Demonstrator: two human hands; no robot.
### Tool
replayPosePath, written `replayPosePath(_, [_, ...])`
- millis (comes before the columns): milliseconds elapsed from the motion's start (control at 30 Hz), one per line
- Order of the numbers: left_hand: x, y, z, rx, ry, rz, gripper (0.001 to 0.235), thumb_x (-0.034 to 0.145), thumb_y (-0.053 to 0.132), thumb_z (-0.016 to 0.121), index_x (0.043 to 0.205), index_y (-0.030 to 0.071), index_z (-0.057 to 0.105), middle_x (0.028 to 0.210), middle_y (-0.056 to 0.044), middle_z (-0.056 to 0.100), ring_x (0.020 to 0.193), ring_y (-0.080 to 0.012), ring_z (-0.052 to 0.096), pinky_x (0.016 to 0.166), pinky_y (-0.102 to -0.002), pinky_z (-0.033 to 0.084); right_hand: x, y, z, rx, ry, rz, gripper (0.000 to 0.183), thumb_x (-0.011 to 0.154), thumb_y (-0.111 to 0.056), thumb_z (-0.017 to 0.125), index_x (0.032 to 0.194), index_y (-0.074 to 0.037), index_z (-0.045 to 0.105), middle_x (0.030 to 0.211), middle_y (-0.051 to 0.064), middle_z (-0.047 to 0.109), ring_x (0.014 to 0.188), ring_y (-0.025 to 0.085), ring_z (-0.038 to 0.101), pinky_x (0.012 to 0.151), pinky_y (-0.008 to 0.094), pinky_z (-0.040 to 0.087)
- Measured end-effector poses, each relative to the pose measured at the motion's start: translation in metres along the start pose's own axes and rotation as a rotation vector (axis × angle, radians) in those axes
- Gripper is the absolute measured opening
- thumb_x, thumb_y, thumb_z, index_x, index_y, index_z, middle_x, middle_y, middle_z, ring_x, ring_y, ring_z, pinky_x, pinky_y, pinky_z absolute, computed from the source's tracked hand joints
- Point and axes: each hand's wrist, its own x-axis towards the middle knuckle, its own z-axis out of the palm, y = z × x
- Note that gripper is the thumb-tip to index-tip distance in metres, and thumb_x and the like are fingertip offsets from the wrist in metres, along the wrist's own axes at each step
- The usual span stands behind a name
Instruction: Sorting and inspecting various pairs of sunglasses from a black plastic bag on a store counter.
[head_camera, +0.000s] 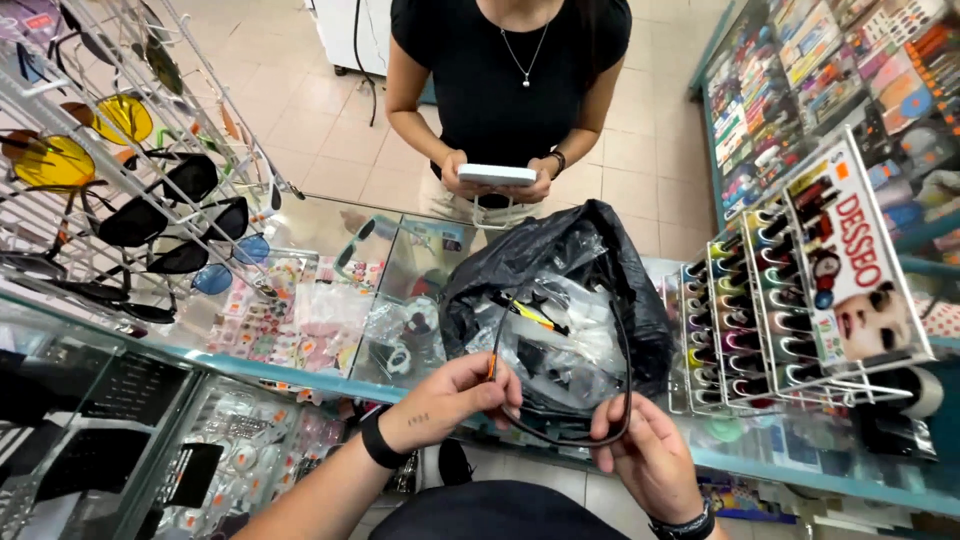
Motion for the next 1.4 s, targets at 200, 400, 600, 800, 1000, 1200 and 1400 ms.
replayPosePath(200, [-0.006, -0.048, 0.037, -0.164, -0.013, -0.122, 0.033, 0.098, 0.032, 0.068, 0.099, 0.000, 0.061, 0.098, -0.012, 0.067, 0.081, -0.0202, 0.071, 0.069, -0.030, 0.063, -0.074, 0.010, -0.029, 0.160, 0.130, 0.041, 0.025, 0.104, -0.019, 0.056, 0.101, 0.005, 0.054, 0.089, 0.029, 0.062, 0.044, 0.028, 0.049, 0.047, 0.036, 0.041])
replayPosePath(400, [-0.015, -0.071, 0.098, -0.250, -0.008, -0.184, 0.034, 0.102, 0.041, 0.057, 0.102, 0.008, 0.050, 0.105, -0.016, 0.065, 0.094, -0.0295, 0.073, 0.070, -0.036, 0.065, -0.152, 0.013, -0.048, -0.046, 0.336, 0.000, 0.029, 0.105, -0.021, 0.054, 0.101, 0.008, 0.059, 0.093, 0.028, 0.066, 0.050, 0.032, 0.056, 0.050, 0.036, 0.046])
replayPosePath(600, [-0.025, -0.079, 0.141, -0.265, -0.148, -0.363, 0.051, 0.095, 0.010, 0.072, 0.137, 0.008, 0.042, 0.117, -0.015, 0.065, 0.107, -0.0323, 0.071, 0.085, -0.043, 0.065, -0.207, 0.013, -0.063, -0.064, 0.432, -0.043, 0.027, 0.104, -0.022, 0.055, 0.099, 0.005, 0.056, 0.090, 0.027, 0.061, 0.054, 0.036, 0.060, 0.045, 0.038, 0.043])
replayPosePath(800, [-0.026, -0.069, 0.156, -0.083, -0.196, -0.297, 0.049, 0.092, 0.007, 0.073, 0.134, 0.006, 0.048, 0.113, -0.017, 0.066, 0.104, -0.0299, 0.073, 0.087, -0.038, 0.065, -0.224, 0.015, -0.054, -0.043, 0.399, -0.171, 0.022, 0.106, -0.016, 0.050, 0.106, 0.005, 0.057, 0.096, 0.027, 0.061, 0.065, 0.038, 0.062, 0.051, 0.041, 0.049])
replayPosePath(1000, [-0.025, -0.051, 0.135, 0.065, -0.201, -0.156, 0.059, 0.092, 0.007, 0.072, 0.144, 0.004, 0.045, 0.117, -0.013, 0.065, 0.108, -0.0218, 0.070, 0.095, -0.034, 0.060, -0.203, -0.001, -0.025, 0.041, 0.280, -0.185, 0.019, 0.108, -0.017, 0.052, 0.104, 0.001, 0.057, 0.096, 0.023, 0.059, 0.066, 0.035, 0.058, 0.064, 0.040, 0.048])
replayPosePath(1200, [-0.023, -0.029, 0.106, 0.050, -0.336, -0.125, 0.073, 0.085, 0.007, 0.080, 0.147, 0.007, 0.042, 0.125, -0.013, 0.063, 0.114, -0.0226, 0.070, 0.095, -0.036, 0.063, -0.163, 0.002, -0.010, 0.007, 0.193, -0.241, 0.021, 0.111, -0.017, 0.047, 0.107, 0.002, 0.055, 0.098, 0.021, 0.056, 0.084, 0.027, 0.055, 0.068, 0.035, 0.049])
replayPosePath(1400, [-0.009, -0.021, 0.063, -0.005, -0.313, -0.227, 0.061, 0.087, 0.009, 0.078, 0.141, 0.007, 0.049, 0.120, -0.014, 0.066, 0.109, -0.0254, 0.071, 0.093, -0.036, 0.063, -0.118, 0.032, -0.007, 0.005, 0.359, -0.168, 0.026, 0.108, -0.020, 0.053, 0.108, 0.005, 0.057, 0.103, 0.027, 0.059, 0.083, 0.035, 0.058, 0.065, 0.042, 0.051])
